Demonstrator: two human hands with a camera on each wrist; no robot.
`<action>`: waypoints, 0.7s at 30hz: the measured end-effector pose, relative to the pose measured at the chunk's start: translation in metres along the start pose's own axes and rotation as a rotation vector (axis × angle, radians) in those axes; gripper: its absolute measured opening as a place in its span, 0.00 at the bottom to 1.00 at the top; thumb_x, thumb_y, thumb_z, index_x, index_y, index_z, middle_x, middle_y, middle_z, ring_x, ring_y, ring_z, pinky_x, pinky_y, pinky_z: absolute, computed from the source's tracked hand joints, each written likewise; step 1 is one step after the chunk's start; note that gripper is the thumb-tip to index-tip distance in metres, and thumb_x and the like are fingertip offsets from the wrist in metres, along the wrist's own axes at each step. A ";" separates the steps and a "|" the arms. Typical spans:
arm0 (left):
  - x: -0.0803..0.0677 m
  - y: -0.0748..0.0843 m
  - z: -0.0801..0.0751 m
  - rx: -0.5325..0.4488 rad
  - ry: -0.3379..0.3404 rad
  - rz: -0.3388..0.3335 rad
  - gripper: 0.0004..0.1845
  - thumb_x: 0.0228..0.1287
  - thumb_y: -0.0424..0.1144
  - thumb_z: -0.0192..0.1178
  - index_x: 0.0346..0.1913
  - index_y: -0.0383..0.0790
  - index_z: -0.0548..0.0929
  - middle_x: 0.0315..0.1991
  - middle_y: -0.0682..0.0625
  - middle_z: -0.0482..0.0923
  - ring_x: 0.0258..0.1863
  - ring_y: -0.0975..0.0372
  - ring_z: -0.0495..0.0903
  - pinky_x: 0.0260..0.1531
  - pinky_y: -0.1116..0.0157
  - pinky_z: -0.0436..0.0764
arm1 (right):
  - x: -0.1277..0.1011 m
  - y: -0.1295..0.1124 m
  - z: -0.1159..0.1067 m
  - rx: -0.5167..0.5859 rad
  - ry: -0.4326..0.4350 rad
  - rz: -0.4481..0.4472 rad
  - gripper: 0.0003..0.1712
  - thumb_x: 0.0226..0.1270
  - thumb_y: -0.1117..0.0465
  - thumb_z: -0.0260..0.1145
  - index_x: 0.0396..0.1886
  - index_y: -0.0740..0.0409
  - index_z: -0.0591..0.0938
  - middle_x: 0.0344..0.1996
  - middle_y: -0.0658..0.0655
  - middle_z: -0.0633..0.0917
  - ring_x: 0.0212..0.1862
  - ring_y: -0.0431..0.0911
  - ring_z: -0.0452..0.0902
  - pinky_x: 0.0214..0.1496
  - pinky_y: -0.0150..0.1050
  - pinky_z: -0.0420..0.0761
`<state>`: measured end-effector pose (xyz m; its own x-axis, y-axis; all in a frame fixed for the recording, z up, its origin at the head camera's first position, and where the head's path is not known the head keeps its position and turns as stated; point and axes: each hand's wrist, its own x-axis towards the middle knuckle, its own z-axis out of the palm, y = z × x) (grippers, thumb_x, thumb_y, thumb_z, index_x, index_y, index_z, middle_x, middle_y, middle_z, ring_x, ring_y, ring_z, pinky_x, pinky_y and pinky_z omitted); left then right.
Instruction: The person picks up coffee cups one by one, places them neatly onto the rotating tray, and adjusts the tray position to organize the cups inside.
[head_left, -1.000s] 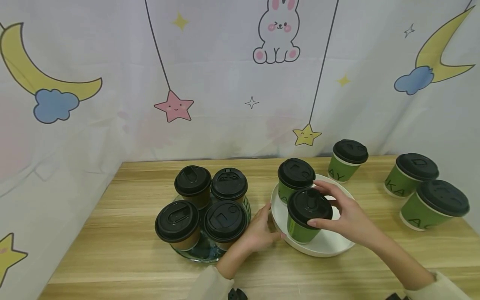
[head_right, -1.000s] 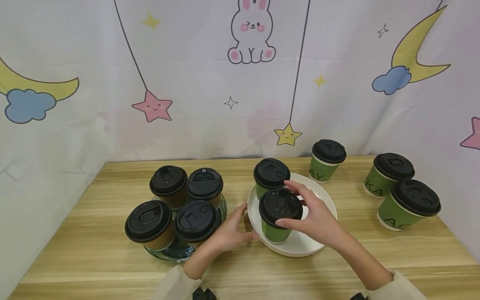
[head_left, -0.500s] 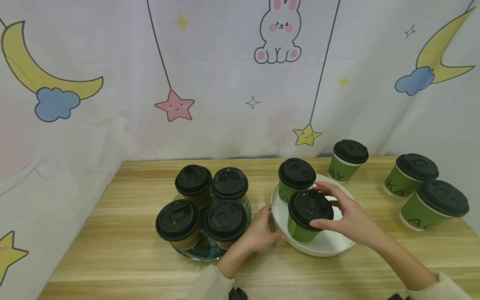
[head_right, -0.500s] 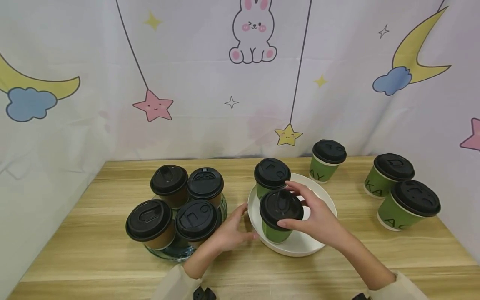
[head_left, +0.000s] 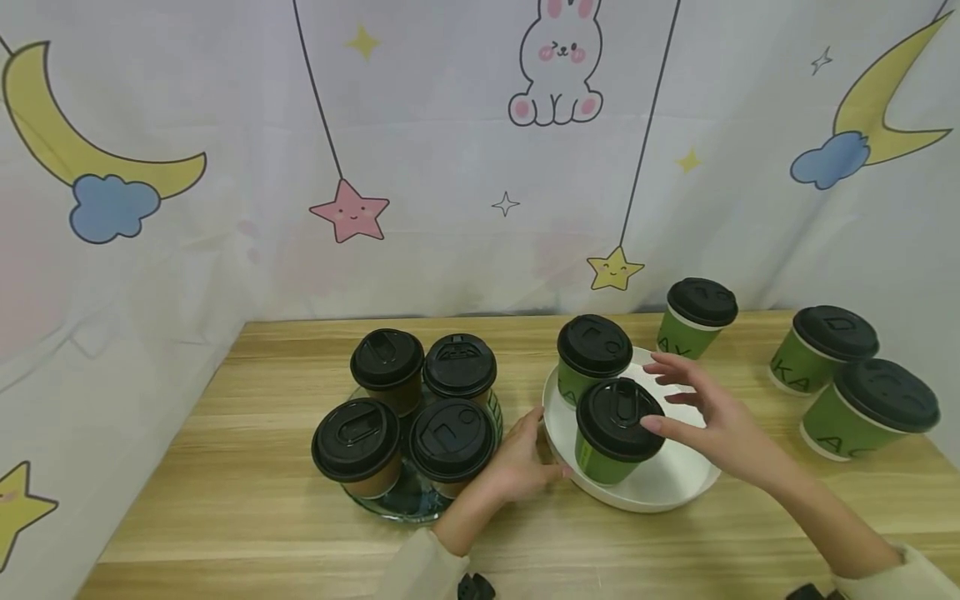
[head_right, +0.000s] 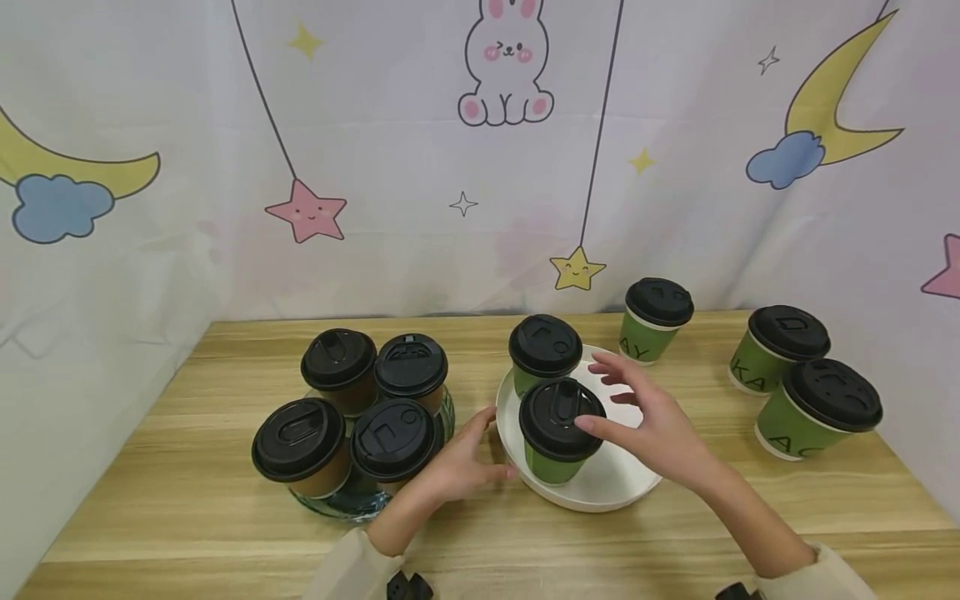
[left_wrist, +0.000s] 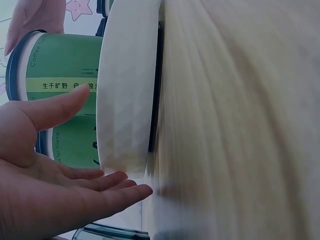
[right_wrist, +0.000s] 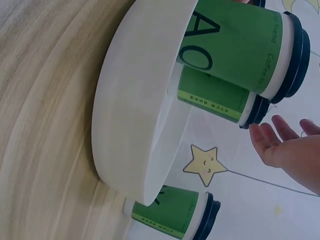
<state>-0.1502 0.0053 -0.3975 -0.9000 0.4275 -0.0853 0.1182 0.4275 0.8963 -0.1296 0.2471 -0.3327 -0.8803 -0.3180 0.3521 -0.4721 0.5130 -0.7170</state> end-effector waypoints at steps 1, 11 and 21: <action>0.000 0.000 0.000 -0.001 -0.002 0.000 0.46 0.47 0.33 0.69 0.66 0.28 0.54 0.65 0.35 0.55 0.65 0.45 0.52 0.61 0.47 0.55 | 0.000 0.000 -0.002 0.002 0.004 0.001 0.38 0.55 0.71 0.66 0.65 0.58 0.63 0.53 0.45 0.72 0.53 0.33 0.66 0.49 0.25 0.69; -0.002 0.002 0.000 0.024 0.013 0.014 0.43 0.45 0.32 0.70 0.63 0.26 0.59 0.57 0.36 0.65 0.59 0.46 0.61 0.59 0.50 0.60 | -0.010 0.012 -0.018 -0.010 0.041 0.031 0.35 0.57 0.73 0.63 0.65 0.63 0.61 0.53 0.39 0.70 0.52 0.32 0.65 0.47 0.23 0.69; -0.003 0.002 0.000 -0.024 0.002 0.012 0.46 0.46 0.31 0.69 0.66 0.27 0.54 0.61 0.34 0.62 0.62 0.45 0.58 0.59 0.48 0.58 | -0.019 0.020 -0.026 -0.039 0.089 0.042 0.34 0.57 0.74 0.63 0.64 0.62 0.63 0.51 0.41 0.72 0.51 0.33 0.67 0.47 0.22 0.70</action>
<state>-0.1475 0.0051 -0.3954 -0.8994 0.4309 -0.0733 0.1190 0.4027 0.9076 -0.1233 0.2847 -0.3380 -0.8994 -0.2240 0.3753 -0.4342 0.5558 -0.7089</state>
